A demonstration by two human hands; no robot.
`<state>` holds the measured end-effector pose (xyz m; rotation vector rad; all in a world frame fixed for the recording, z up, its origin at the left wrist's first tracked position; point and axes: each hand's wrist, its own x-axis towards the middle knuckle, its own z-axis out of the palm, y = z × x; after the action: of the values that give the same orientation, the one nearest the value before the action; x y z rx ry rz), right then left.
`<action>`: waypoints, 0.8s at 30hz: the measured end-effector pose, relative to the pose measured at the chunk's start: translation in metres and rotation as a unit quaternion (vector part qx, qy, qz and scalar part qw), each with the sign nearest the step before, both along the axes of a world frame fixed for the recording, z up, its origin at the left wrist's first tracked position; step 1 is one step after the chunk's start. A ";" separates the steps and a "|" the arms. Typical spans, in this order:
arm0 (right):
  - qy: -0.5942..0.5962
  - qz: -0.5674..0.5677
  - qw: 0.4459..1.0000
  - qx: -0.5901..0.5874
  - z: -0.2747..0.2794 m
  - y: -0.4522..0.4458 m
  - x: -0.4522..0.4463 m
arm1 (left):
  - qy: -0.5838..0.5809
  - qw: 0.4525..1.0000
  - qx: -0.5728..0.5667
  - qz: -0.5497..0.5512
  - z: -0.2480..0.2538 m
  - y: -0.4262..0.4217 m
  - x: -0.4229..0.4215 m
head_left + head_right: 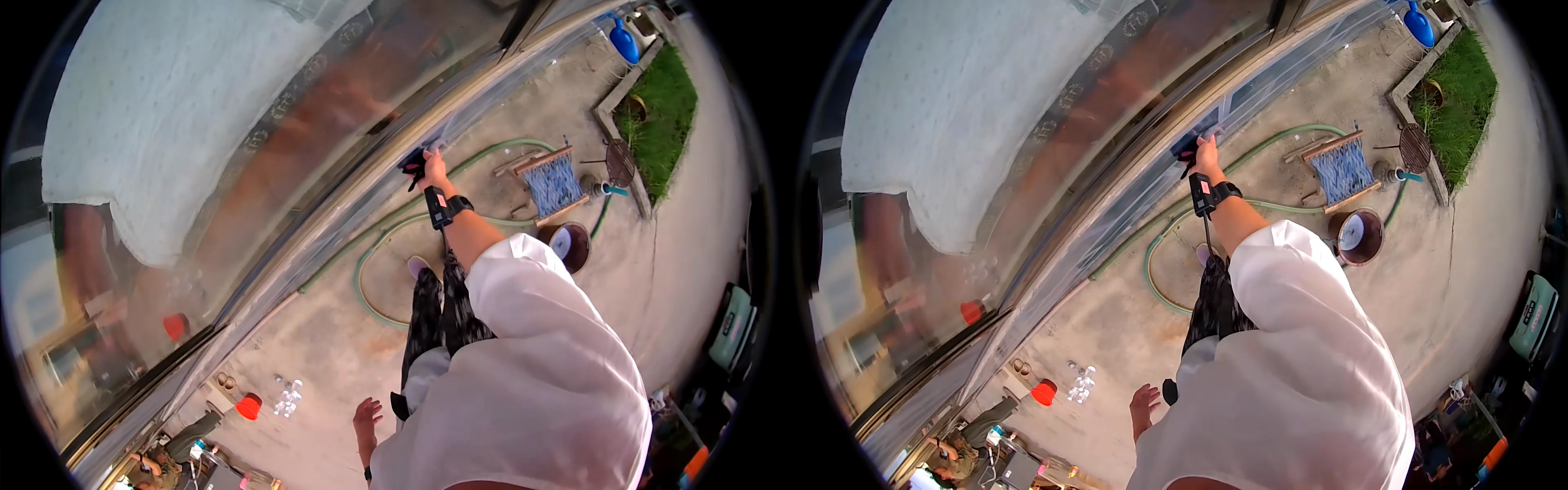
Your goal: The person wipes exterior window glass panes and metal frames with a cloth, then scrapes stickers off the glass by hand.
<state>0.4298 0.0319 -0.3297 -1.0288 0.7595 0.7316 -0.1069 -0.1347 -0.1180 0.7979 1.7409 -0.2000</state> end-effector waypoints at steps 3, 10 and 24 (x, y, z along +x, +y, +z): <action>0.138 0.033 0.984 0.109 -0.021 0.040 -0.125 | -0.017 1.000 -0.006 -0.025 0.001 0.018 0.010; 0.153 0.002 0.979 0.136 0.080 0.021 -0.088 | -0.064 0.995 0.067 -0.047 -0.001 0.063 0.009; -0.404 -0.290 0.856 0.144 0.280 -0.106 0.176 | -0.205 0.953 0.163 -0.154 0.010 0.153 0.133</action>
<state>0.6061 -0.0743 -0.0496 -0.6722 0.1745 -0.1401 0.0261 0.0184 -0.1079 1.2577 1.2634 0.0505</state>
